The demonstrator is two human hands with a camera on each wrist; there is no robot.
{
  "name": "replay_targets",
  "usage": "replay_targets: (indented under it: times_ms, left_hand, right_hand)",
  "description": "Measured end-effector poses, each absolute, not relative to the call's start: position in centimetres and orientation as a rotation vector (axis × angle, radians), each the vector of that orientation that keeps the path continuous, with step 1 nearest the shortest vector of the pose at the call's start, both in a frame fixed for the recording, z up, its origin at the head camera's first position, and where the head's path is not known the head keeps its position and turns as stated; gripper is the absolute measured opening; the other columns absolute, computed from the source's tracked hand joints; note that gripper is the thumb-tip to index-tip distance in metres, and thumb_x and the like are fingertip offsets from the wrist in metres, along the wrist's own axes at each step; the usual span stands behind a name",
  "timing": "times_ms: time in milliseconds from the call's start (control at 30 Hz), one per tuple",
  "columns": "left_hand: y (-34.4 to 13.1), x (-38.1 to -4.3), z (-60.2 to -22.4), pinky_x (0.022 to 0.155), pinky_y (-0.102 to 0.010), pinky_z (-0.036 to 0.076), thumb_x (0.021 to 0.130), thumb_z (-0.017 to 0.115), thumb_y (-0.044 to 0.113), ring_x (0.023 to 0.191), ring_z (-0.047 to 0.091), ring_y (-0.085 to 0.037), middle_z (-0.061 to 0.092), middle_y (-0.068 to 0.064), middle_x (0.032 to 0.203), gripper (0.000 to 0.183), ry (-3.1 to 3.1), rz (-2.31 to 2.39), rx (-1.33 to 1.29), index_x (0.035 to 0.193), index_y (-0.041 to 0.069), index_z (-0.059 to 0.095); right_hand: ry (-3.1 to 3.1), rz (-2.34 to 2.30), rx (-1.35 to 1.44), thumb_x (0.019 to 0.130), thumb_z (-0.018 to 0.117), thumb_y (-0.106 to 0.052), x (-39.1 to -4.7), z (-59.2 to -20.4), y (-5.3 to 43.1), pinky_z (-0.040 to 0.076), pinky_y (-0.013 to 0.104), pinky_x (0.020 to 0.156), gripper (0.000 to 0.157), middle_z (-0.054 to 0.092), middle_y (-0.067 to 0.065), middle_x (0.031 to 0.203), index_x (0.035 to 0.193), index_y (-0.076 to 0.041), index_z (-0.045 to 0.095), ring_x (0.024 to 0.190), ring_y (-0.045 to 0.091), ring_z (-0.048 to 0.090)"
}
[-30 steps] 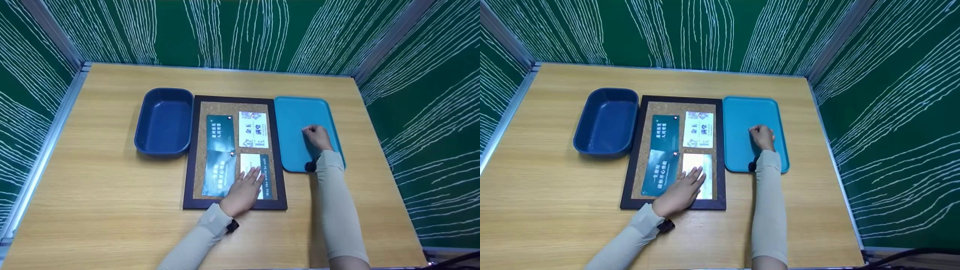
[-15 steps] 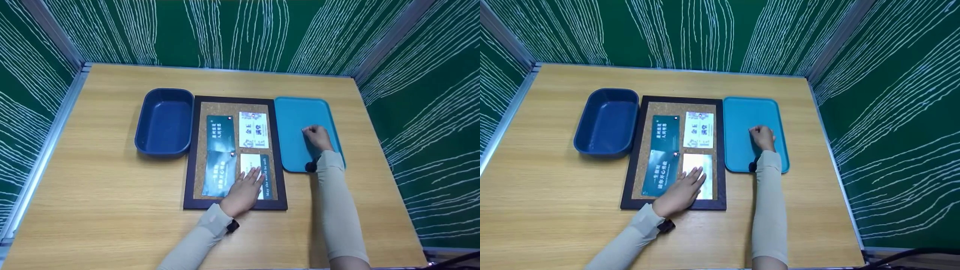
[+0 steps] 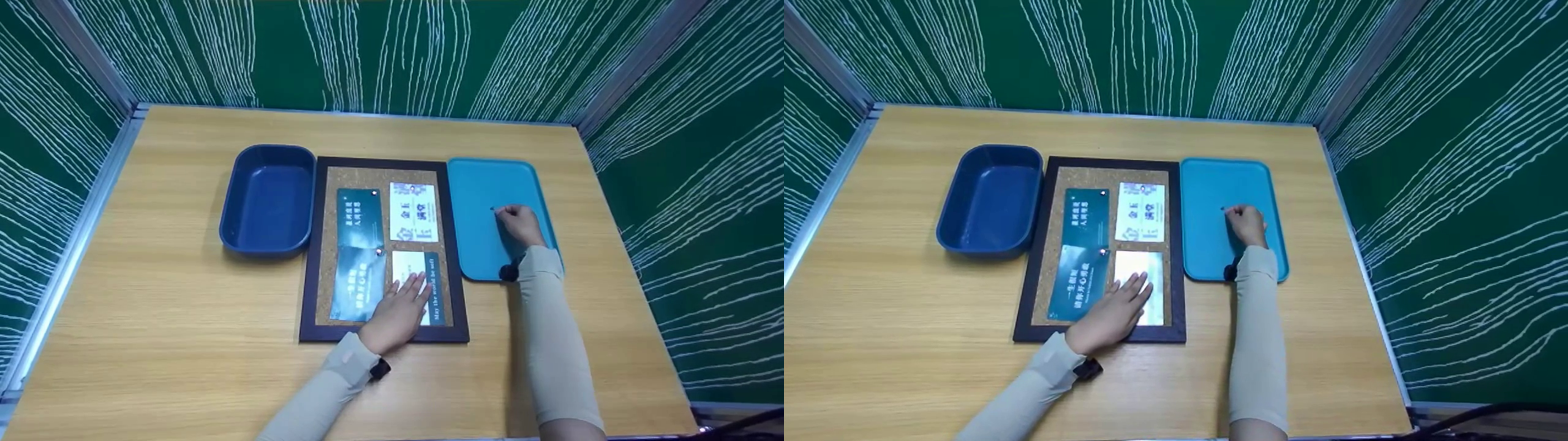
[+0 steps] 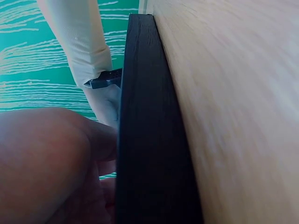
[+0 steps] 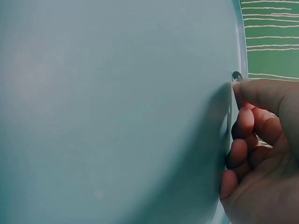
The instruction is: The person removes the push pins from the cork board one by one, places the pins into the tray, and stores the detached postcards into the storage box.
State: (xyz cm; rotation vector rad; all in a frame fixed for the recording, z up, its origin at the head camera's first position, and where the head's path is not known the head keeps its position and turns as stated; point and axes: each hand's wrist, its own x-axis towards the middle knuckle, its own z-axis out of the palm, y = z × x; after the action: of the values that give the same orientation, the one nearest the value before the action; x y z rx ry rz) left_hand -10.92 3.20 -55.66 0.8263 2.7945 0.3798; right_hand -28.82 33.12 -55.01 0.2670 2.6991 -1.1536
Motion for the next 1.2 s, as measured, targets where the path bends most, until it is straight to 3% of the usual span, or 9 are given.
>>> replay_targets:
  times_ms: [300,667,1000,1200]
  left_hand:
    - [3.2,-10.9,-55.4,0.12,-0.045,0.022,0.104,0.038,0.026,0.148,0.021,-0.024,0.022,-0.01,0.159,0.048,2.789,0.395,0.821,0.15,0.011,0.035]
    - [3.2,-10.8,-55.1,0.118,-0.046,0.026,0.103,0.042,0.025,0.147,0.024,-0.025,0.026,-0.012,0.158,0.049,2.822,0.338,0.857,0.148,0.007,0.036]
    - [3.2,-10.8,-55.0,0.119,-0.045,0.024,0.103,0.041,0.026,0.147,0.022,-0.024,0.024,-0.011,0.159,0.05,2.801,0.337,0.835,0.149,0.006,0.034]
    - [3.2,-10.7,-55.0,0.119,-0.046,0.024,0.103,0.041,0.026,0.147,0.022,-0.025,0.024,-0.011,0.159,0.051,2.795,0.343,0.837,0.149,0.006,0.034]
  right_hand:
    - [2.629,-1.235,0.321,0.101,0.046,-0.034,-28.7,-54.9,33.6,0.037,0.026,0.057,0.03,0.045,-0.004,0.073,0.101,-0.006,0.058,0.066,0.013,0.043]
    - [2.701,-1.229,0.296,0.101,0.045,-0.032,-28.1,-53.7,33.3,0.04,0.027,0.06,0.034,0.051,0.0,0.081,0.112,-0.003,0.061,0.064,0.012,0.048]
    - [2.589,-1.287,0.303,0.102,0.042,-0.035,-27.4,-52.6,32.3,0.045,0.025,0.078,0.043,0.055,0.01,0.11,0.125,-0.001,0.056,0.094,0.019,0.05]
    - [2.439,-1.471,0.31,0.101,0.047,-0.03,-26.9,-52.0,31.0,0.049,0.022,0.076,0.044,0.056,0.008,0.104,0.13,0.002,0.053,0.086,0.013,0.053]
